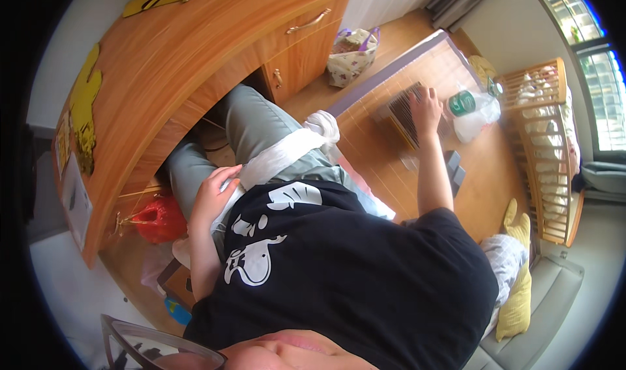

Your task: The person is manually packing flat, gold-colored packages into a floral patterned tote bag.

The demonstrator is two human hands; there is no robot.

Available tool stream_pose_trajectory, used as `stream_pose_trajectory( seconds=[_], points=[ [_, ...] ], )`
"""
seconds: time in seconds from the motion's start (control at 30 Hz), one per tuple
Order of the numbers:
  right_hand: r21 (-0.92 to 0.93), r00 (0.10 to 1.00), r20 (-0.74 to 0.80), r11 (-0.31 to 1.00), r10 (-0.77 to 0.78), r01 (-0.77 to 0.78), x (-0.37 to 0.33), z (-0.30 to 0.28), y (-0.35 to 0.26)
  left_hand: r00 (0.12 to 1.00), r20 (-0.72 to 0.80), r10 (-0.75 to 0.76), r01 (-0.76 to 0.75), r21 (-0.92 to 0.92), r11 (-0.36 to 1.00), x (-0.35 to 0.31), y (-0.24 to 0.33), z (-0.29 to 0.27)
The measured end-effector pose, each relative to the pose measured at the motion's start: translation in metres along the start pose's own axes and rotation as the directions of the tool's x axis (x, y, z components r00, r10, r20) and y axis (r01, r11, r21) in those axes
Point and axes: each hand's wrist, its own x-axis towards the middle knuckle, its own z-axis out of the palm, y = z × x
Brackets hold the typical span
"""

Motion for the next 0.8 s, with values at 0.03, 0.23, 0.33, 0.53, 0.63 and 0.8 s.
stream_pose_trajectory(
  seconds=[0.03,0.23,0.33,0.53,0.63,0.8],
  points=[
    [0.157,1.0,-0.023,0.988,0.006,-0.002,0.001,-0.006,-0.028,0.998,0.018,-0.055,0.055,-0.01,0.998,0.002,0.002,0.002],
    [0.888,0.937,0.07,0.45,-0.341,0.098,-0.042,-0.048,-0.254,0.996,-0.018,0.089,-0.091,-0.093,0.992,0.023,0.006,0.04],
    [0.996,0.722,0.025,0.077,-0.691,0.039,-0.05,-0.091,-0.32,0.996,-0.068,0.06,-0.074,-0.221,0.972,0.033,0.026,0.039],
    [0.977,0.533,-0.087,-0.177,-0.841,-0.119,-0.05,-0.102,-0.372,0.981,-0.186,-0.06,-0.029,-0.444,0.895,0.026,-0.002,0.02],
    [0.966,0.515,-0.054,-0.176,-0.855,-0.19,-0.047,-0.102,-0.374,0.984,-0.131,-0.123,0.053,-0.445,0.894,0.018,-0.019,0.018],
    [0.968,0.534,0.07,-0.071,-0.843,-0.239,-0.042,-0.091,-0.371,0.978,-0.209,-0.008,-0.096,-0.484,0.87,0.017,-0.025,0.024]
  ],
)
